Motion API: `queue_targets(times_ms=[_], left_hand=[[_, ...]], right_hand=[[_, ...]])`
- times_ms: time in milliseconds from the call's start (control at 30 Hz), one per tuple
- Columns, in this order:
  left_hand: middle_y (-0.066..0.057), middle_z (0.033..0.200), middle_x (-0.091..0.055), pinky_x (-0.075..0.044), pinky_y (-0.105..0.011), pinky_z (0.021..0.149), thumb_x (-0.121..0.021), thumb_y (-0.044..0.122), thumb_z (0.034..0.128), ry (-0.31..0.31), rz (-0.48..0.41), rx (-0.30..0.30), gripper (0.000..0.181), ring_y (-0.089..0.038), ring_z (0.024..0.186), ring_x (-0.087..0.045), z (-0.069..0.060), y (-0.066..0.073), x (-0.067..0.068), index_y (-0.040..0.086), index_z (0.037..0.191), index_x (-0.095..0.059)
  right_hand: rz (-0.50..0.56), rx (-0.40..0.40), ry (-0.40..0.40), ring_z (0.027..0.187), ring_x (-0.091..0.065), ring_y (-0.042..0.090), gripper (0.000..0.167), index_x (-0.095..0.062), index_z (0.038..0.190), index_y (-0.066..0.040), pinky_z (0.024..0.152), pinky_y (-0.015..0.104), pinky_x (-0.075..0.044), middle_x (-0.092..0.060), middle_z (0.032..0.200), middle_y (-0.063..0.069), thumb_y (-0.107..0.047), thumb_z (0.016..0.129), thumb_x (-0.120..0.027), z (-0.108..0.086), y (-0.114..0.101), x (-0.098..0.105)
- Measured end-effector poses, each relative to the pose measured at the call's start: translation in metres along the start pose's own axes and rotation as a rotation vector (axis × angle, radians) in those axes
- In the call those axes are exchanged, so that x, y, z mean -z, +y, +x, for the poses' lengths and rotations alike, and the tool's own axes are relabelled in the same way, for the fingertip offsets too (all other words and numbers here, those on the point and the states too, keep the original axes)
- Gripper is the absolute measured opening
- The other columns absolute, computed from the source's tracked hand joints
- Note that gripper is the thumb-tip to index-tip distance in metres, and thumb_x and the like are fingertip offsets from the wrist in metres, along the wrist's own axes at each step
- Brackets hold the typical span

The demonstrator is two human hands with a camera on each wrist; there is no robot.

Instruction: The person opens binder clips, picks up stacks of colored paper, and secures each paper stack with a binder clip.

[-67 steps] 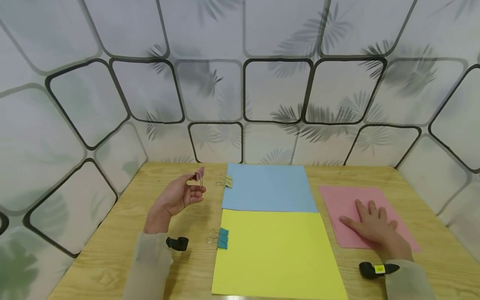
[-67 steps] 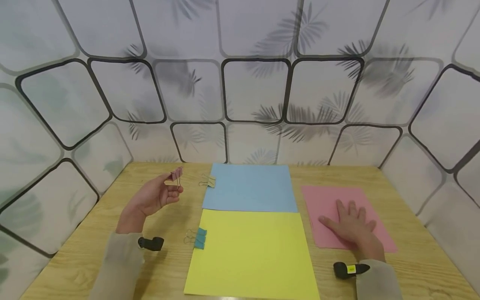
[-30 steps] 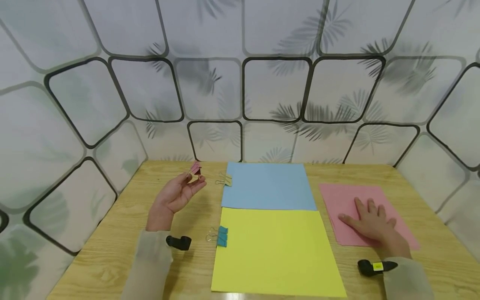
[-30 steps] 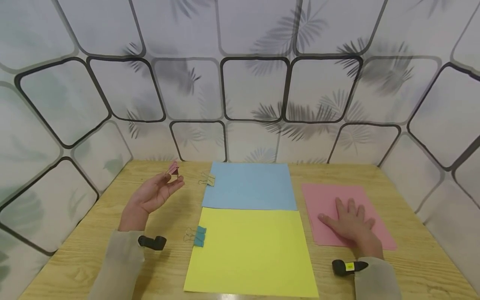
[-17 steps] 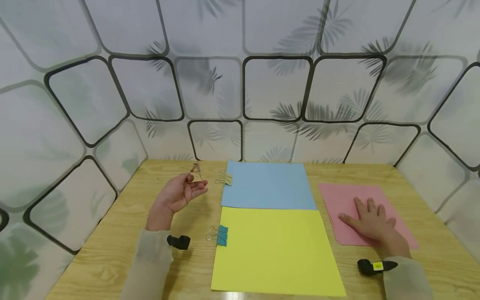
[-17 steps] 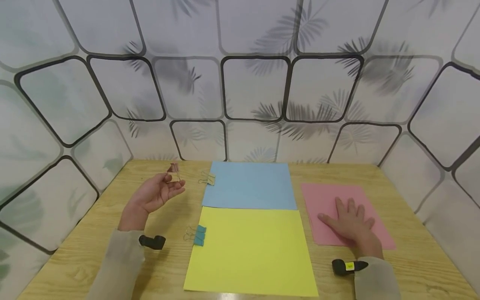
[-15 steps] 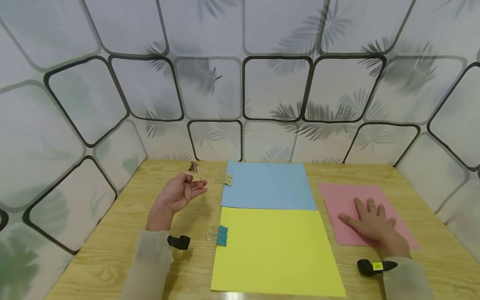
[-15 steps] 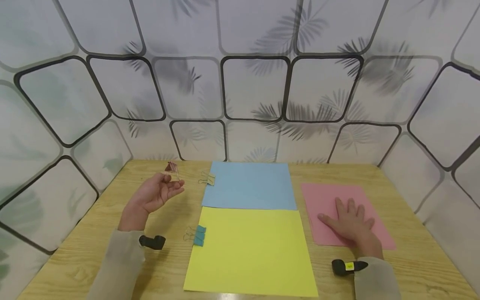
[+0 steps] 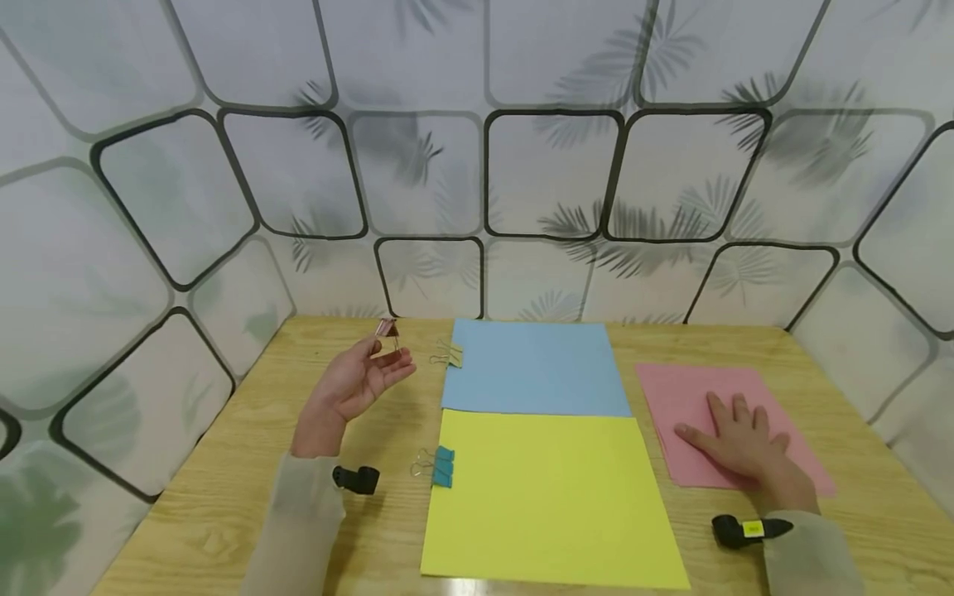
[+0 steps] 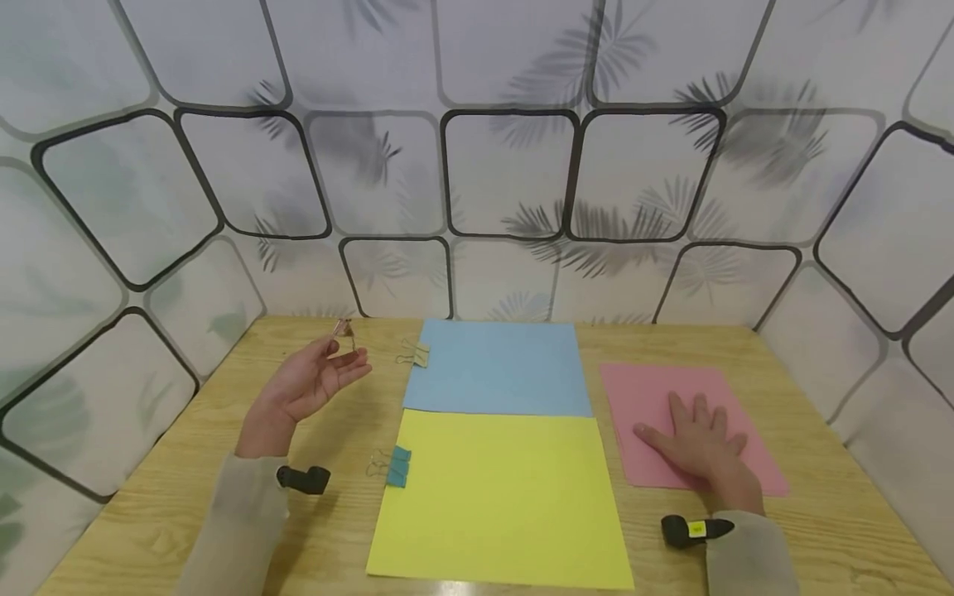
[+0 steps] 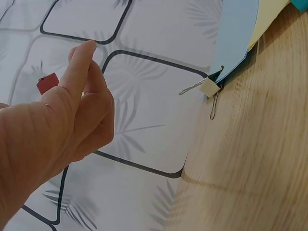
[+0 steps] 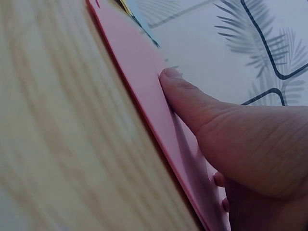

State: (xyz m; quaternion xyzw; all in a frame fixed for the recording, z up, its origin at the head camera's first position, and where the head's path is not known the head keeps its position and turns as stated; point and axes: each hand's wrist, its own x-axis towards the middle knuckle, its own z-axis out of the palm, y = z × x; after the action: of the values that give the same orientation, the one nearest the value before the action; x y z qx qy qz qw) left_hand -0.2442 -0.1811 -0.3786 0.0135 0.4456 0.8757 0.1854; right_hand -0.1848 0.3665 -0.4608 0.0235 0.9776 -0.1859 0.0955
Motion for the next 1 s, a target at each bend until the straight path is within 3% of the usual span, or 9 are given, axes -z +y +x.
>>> queue_targets(times_ms=[200,400,600,867,1000], left_hand=[[-0.010,0.107,-0.047,-0.053,-0.034,0.094,-0.032,0.034,0.1092,0.005,0.019,-0.005,0.031,-0.016,0.092,-0.059,0.0017,-0.0023,0.0025,0.008,0.115,-0.049],[-0.008,0.107,-0.050,-0.052,-0.033,0.095,-0.033,0.040,0.1073,0.037,-0.013,0.012,0.041,-0.016,0.091,-0.058,0.0030,-0.0036,0.0059,0.004,0.124,-0.045],[-0.010,0.108,-0.051,-0.054,-0.032,0.091,-0.037,0.040,0.1058,0.029,-0.014,0.007,0.038,-0.017,0.093,-0.062,0.0056,-0.0033,0.0055,0.006,0.118,-0.043],[-0.004,0.091,-0.060,-0.058,-0.027,0.076,-0.035,0.049,0.1051,0.043,0.111,0.003,0.048,-0.013,0.074,-0.063,0.0039,-0.0035,0.0079,0.005,0.115,-0.050],[0.001,0.081,-0.057,-0.050,-0.022,0.061,-0.026,0.054,0.1055,0.054,0.171,0.020,0.051,-0.009,0.060,-0.051,0.0027,-0.0029,0.0097,0.009,0.107,-0.049]], right_hand=[[0.000,0.000,0.003,0.129,0.010,0.074,0.106,-0.008,0.151,0.014,0.087,0.089,0.004,0.008,0.147,0.049,-0.069,0.094,-0.044,-0.0012,0.0023,-0.0008],[0.013,-0.005,-0.003,0.129,0.010,0.074,0.107,-0.008,0.150,0.014,0.087,0.089,0.004,0.009,0.147,0.049,-0.069,0.094,-0.045,-0.0040,0.0012,-0.0003],[0.004,-0.008,0.001,0.129,0.010,0.074,0.106,-0.007,0.151,0.013,0.088,0.089,0.004,0.009,0.147,0.049,-0.069,0.094,-0.044,-0.0037,0.0025,-0.0006],[0.007,0.003,0.004,0.130,0.009,0.073,0.105,-0.009,0.151,0.013,0.088,0.089,0.003,0.007,0.147,0.049,-0.068,0.094,-0.045,-0.0031,-0.0005,-0.0004],[-0.004,0.019,0.013,0.130,0.004,0.072,0.100,-0.014,0.151,0.012,0.089,0.089,-0.001,0.003,0.148,0.048,-0.066,0.096,-0.045,-0.0038,-0.0011,0.0014]])
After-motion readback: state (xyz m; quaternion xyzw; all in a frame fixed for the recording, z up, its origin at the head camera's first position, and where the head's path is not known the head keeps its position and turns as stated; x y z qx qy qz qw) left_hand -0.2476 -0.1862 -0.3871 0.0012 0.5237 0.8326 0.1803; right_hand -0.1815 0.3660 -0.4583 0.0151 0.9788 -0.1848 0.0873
